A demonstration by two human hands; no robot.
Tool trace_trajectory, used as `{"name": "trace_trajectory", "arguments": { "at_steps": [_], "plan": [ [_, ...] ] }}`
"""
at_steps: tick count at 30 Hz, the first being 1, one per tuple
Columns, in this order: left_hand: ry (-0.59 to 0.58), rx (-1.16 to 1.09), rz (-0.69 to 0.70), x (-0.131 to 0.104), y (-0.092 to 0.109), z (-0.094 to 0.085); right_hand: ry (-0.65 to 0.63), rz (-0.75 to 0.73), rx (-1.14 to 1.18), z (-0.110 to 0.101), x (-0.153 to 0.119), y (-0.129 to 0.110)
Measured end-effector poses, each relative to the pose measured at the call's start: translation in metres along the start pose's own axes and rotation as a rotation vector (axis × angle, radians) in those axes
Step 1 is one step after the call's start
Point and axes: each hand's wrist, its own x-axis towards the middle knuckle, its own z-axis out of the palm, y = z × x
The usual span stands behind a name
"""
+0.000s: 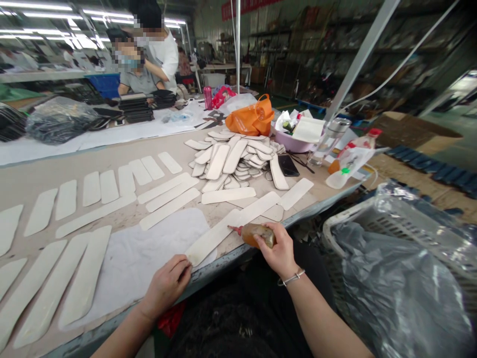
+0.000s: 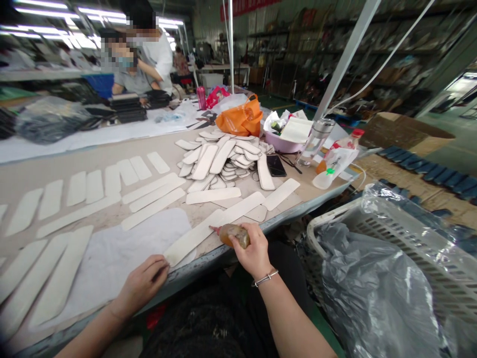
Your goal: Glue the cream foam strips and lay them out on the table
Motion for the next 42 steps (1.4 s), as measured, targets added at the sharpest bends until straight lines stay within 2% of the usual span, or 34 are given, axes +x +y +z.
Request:
{"name": "trace_trajectory", "arguments": {
  "at_steps": [4, 6, 10, 15, 18, 21, 24, 27, 36, 40, 42],
  "plan": [
    [0.000, -0.011, -0.016, -0.002, 0.001, 0.000, -0.165, -0.089, 0.106, 0.007, -0.007, -0.011],
    [-0.004, -0.025, -0.029, -0.003, 0.004, -0.003, -0.201, -0.139, 0.119, 0.009, -0.009, -0.014],
    [-0.016, -0.018, -0.016, 0.001, 0.000, -0.020, -0.093, -0.079, 0.071, 0.008, -0.009, -0.003],
    [-0.041, 0.115, -0.028, 0.002, -0.036, -0.060, 0.038, 0.094, 0.182, 0.004, -0.010, 0.016],
    [-0.128, 0.138, -0.036, -0.003, -0.066, -0.080, 0.016, 0.096, 0.186, 0.003, -0.011, 0.014],
    [-0.204, 0.162, -0.060, -0.009, -0.093, -0.092, -0.014, 0.070, 0.146, 0.004, -0.010, 0.008],
    [-0.238, 0.203, -0.123, -0.013, -0.112, -0.097, -0.009, 0.073, 0.138, 0.005, -0.008, 0.007],
    [-0.303, 0.215, -0.190, -0.013, -0.122, -0.098, 0.019, 0.100, 0.147, 0.005, -0.009, 0.011],
    [-0.359, 0.264, -0.442, -0.005, -0.125, -0.098, 0.104, 0.269, 0.347, 0.003, -0.008, 0.019],
    [-0.320, 0.192, -0.296, -0.008, -0.132, -0.098, 0.155, 0.324, 0.419, -0.003, -0.003, 0.017],
    [-0.282, 0.169, -0.269, -0.009, -0.135, -0.099, 0.183, 0.361, 0.448, -0.007, -0.001, 0.018]
  ]
}}
